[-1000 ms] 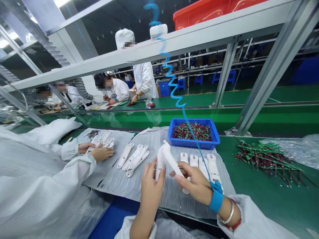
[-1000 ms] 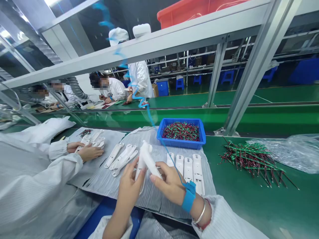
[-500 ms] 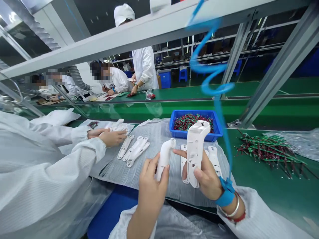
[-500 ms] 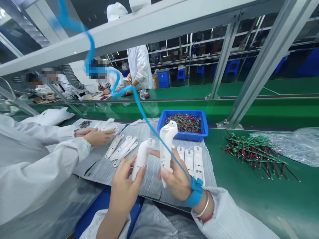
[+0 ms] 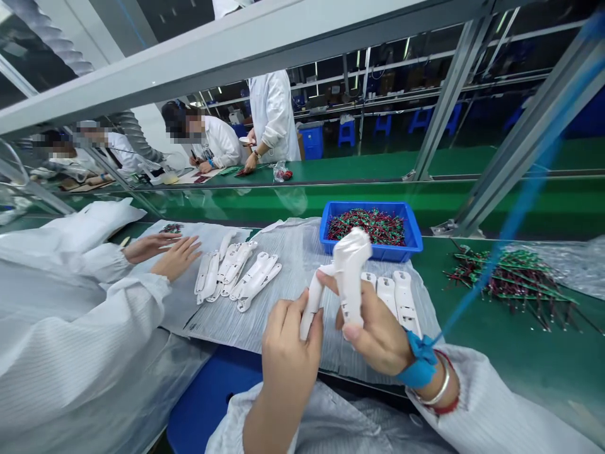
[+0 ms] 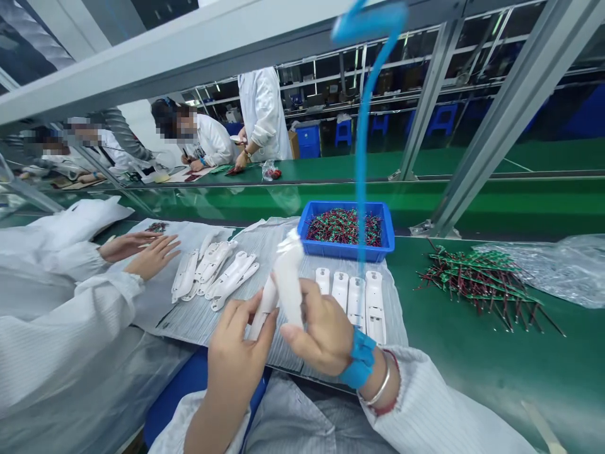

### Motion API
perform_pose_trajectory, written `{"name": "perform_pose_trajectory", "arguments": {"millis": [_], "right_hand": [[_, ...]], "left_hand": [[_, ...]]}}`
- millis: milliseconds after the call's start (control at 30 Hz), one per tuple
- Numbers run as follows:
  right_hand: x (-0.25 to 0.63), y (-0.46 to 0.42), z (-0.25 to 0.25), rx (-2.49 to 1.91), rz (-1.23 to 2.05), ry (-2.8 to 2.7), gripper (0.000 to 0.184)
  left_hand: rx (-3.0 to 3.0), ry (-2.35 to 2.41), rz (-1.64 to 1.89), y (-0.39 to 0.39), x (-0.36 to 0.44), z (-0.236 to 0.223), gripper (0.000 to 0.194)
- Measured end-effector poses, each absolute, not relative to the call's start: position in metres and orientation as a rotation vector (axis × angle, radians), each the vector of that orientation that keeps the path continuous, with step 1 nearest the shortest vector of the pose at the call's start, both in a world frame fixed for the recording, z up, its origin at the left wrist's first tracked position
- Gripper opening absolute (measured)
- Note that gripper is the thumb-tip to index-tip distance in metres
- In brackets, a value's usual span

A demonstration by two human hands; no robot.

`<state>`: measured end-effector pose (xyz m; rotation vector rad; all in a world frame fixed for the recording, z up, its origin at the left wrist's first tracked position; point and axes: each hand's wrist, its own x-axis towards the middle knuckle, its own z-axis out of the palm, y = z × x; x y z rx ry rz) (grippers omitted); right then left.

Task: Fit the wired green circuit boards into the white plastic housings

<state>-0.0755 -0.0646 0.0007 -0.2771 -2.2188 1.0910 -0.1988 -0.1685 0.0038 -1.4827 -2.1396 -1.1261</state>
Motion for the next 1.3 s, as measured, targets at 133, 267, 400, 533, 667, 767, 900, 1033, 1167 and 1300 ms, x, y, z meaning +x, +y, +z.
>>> {"name": "perform_pose_trajectory", "arguments": {"millis": [133, 267, 400, 533, 667, 767, 900, 1033, 1167, 1300], "right_hand": [[-0.078, -0.069, 0.001, -0.156, 1.489, -2.045, 0.051], [-0.077, -0.065, 0.0, -0.326, 1.56, -1.762, 0.044], [-0.078, -0.048, 0.003, -0.969, 1.085, -1.928, 0.04], [-0.09, -0.046, -0.005, -1.331, 0.676, -2.487, 0.054], [-0.114, -0.059, -0.015, -1.22, 0.396, -2.808, 0.048], [-0.129, -0.063, -0.016, -1.156, 0.377, -2.86, 0.043], [-0.135, -0.062, -0.013, -1.089, 0.383, -2.912, 0.036], [-0.127, -0.059, 0.003, -0.957, 0.354, -2.969, 0.028], [-0.135, -0.049, 0.029, -0.694, 0.311, -3.042, 0.022], [-0.19, -0.027, 0.03, -0.381, 0.296, -3.078, 0.022]], "left_hand": [[-1.49, -2.171, -1.108, -0.167, -0.199, 0.002, 0.022], [-1.478, -2.243, -1.13, -0.167, -0.201, 0.007, 0.022], [-1.485, -2.421, -1.101, -0.156, -0.219, 0.001, 0.029], [-1.518, -2.595, -0.992, -0.128, -0.236, -0.031, 0.038], [-1.601, -2.645, -0.85, -0.107, -0.233, -0.062, 0.029], [-1.607, -2.693, -0.689, -0.106, -0.229, -0.071, 0.029], [-1.606, -2.734, -0.468, -0.113, -0.242, -0.065, 0.029], [-1.423, -2.777, -0.319, -0.132, -0.285, -0.04, 0.029], [-1.275, -2.812, -0.261, -0.161, -0.333, -0.021, 0.029], [-1.263, -2.815, -0.366, -0.178, -0.348, -0.032, 0.035]]}}
